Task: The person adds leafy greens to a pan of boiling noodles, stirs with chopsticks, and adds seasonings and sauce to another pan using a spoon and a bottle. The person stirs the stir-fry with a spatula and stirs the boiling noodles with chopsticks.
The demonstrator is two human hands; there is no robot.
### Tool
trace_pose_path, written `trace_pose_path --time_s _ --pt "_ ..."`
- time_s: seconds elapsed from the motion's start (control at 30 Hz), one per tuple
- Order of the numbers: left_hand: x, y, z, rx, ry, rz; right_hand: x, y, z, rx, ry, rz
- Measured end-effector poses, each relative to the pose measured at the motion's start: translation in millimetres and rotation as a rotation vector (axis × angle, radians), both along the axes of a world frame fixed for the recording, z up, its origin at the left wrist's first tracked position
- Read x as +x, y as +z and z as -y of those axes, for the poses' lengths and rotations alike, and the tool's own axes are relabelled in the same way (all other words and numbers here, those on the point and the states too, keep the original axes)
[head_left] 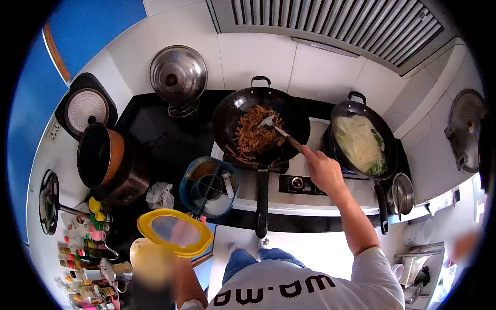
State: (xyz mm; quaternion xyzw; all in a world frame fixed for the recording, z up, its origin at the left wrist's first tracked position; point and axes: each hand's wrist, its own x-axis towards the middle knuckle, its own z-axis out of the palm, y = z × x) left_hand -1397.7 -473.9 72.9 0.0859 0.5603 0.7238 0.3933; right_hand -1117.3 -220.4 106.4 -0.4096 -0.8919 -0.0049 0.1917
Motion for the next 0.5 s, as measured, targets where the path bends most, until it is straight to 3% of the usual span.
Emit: trace_pose_path --time_s 0.17,0.2,0.23,0.27,0.3,0.37,0.4,0.43,0.47,0.5 --pt "-17.9 -13.6 -12.9 -0.172 0.023 0.000 31.1 25.0 31.4 -0.100 -0.079 0.042" --pt "-16.7 -0.2 -20.8 -0.035 0.069 0.184 32.2 22.2 31.7 -0.061 -0.087 0.010" --pt "-25.2 -20.9 -20.2 -0.081 -0.159 -0.254 32.8 20.4 33.0 -0.022 -0.092 -0.021" --pt "-33.6 -41.6 -19.4 -0.197 -0.289 -0.858 31.1 21.9 31.0 -0.091 -0.156 0.066" --pt "-42.0 -62.3 -18.3 -0.215 -0.250 -1.319 29.4 25.1 29.2 -0.093 -0.147 0.067" --pt "-36.9 -5.0 -37.3 0.208 -0.194 -1.946 26.6 31.6 28.2 -0.124 -0.159 0.164" --pt "-35.7 -30.4 -30.9 0.115 -0.307 -1.389 24.3 32.0 27.5 0.019 -0.089 0.154" --pt "-34.5 -55.8 -24.7 0.083 -0.230 -0.814 14.1 38.1 28.7 0.019 -0.081 0.154" --pt "-41.6 -68.7 -25.6 0.266 -0.365 -0.859 -2.9 50.4 31.6 0.096 0.052 0.019" --pt "-51.2 -84.8 -25.0 0.275 -0.423 -1.273 -20.4 62.4 37.0 0.171 0.183 -0.115"
